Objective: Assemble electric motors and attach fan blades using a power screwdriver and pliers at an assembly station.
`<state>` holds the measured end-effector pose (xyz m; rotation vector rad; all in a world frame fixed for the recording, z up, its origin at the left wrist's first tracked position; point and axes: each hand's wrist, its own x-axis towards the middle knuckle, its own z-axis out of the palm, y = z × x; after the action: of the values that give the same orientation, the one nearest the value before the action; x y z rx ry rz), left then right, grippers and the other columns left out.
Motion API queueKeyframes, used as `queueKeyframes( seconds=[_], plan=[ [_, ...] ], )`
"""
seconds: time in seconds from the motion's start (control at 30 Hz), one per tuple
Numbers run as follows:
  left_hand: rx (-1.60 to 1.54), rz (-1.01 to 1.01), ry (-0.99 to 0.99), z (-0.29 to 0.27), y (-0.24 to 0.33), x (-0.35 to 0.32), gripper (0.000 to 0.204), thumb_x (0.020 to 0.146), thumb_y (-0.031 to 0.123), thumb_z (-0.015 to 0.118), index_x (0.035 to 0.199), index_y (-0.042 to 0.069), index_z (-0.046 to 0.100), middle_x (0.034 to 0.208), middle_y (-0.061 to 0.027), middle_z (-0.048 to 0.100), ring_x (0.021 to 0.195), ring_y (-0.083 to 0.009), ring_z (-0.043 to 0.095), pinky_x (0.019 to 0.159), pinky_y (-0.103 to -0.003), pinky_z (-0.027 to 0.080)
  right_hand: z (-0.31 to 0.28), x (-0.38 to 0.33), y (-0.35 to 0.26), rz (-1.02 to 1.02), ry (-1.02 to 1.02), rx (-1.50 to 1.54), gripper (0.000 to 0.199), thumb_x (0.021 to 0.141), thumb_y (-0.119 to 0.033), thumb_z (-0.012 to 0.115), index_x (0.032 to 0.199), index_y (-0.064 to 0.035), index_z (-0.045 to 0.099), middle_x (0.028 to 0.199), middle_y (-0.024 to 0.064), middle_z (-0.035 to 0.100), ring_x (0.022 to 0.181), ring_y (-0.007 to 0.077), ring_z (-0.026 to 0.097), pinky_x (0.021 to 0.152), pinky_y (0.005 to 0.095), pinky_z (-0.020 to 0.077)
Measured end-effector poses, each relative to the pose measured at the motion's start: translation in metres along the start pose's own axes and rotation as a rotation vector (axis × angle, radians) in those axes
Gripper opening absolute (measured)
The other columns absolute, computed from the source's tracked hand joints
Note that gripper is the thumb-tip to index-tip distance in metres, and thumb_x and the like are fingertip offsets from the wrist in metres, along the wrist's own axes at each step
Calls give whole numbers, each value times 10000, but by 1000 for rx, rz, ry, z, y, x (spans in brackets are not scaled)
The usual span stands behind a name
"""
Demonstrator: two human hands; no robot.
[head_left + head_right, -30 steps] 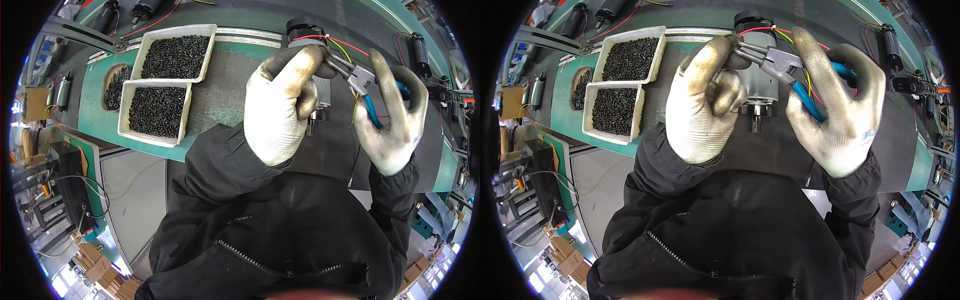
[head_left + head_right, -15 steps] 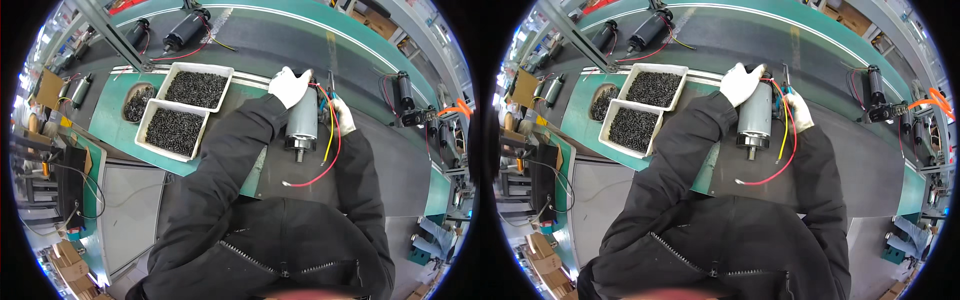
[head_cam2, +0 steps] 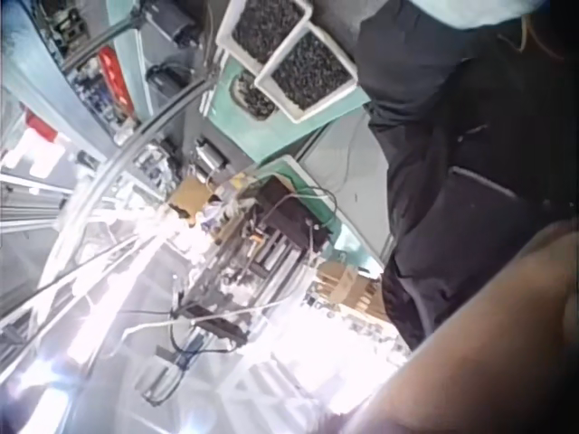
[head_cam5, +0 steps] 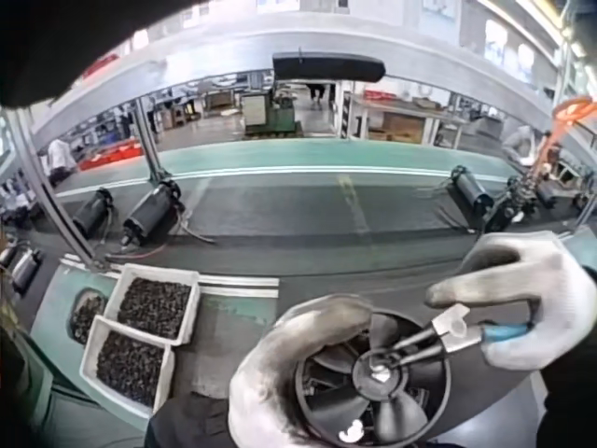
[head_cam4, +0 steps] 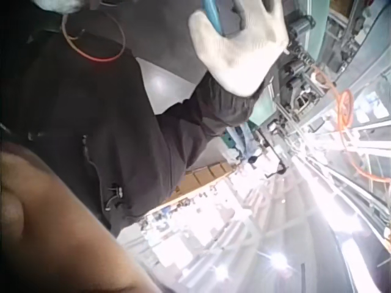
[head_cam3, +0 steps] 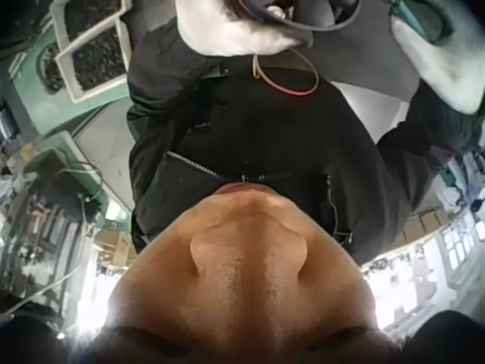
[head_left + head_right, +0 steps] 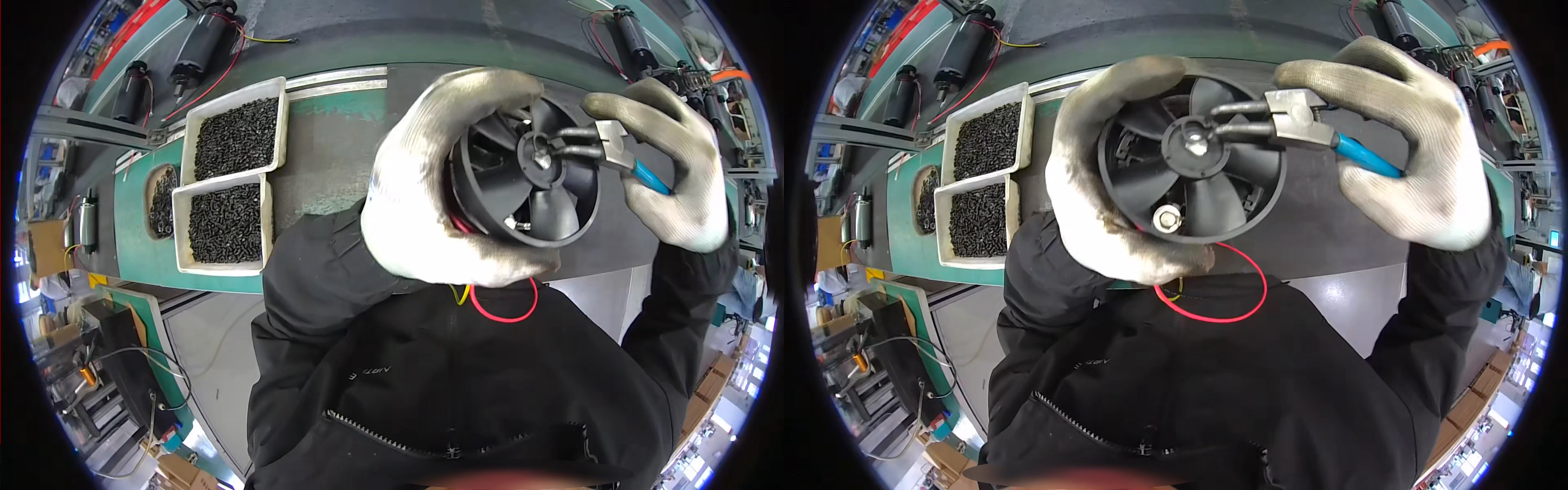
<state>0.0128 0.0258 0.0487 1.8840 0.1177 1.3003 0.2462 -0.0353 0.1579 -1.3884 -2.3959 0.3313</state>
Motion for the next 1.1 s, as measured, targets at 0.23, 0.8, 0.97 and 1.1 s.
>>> queueKeyframes(
  seconds=[0.23, 0.8, 0.97, 1.1],
  plan=[
    [-6, 87, 7, 1, -2, -9, 881, 497, 262, 926, 1199, -41, 489, 1227, -242, 501, 1145, -337, 521, 935, -404, 442, -21, 1, -48, 93, -83, -188, 637, 458, -85, 502, 1065, 68, 627, 883, 175, 562, 787, 292, 573, 744, 355, 465],
    [-63, -41, 120, -4, 15, -16, 1081, 383, 307, 962, 1243, -69, 426, 1211, -285, 494, 1109, -356, 545, 888, -415, 469, 133, -56, 128, 338, 425, -381, 602, 755, -142, 695, 1303, -26, 477, 1220, 207, 530, 1142, 300, 522, 948, 391, 437],
    [454, 44, 179, 6, -1, 4, 823, 628, 394, 783, 1239, -46, 453, 1130, -306, 493, 963, -458, 530, 854, -481, 447, 179, -27, 24, 369, 574, 685, 622, 817, -258, 670, 1319, 13, 420, 1185, 162, 555, 1061, 248, 561, 906, 366, 464],
    [751, -117, -42, -3, 46, -9, 529, 713, 302, 716, 1132, 22, 558, 1058, -172, 550, 868, -302, 566, 757, -376, 456, 197, 9, 23, 415, 582, 1259, 628, 868, -356, 628, 1298, 48, 411, 1107, 135, 597, 956, 211, 616, 842, 327, 503]
  ],
)
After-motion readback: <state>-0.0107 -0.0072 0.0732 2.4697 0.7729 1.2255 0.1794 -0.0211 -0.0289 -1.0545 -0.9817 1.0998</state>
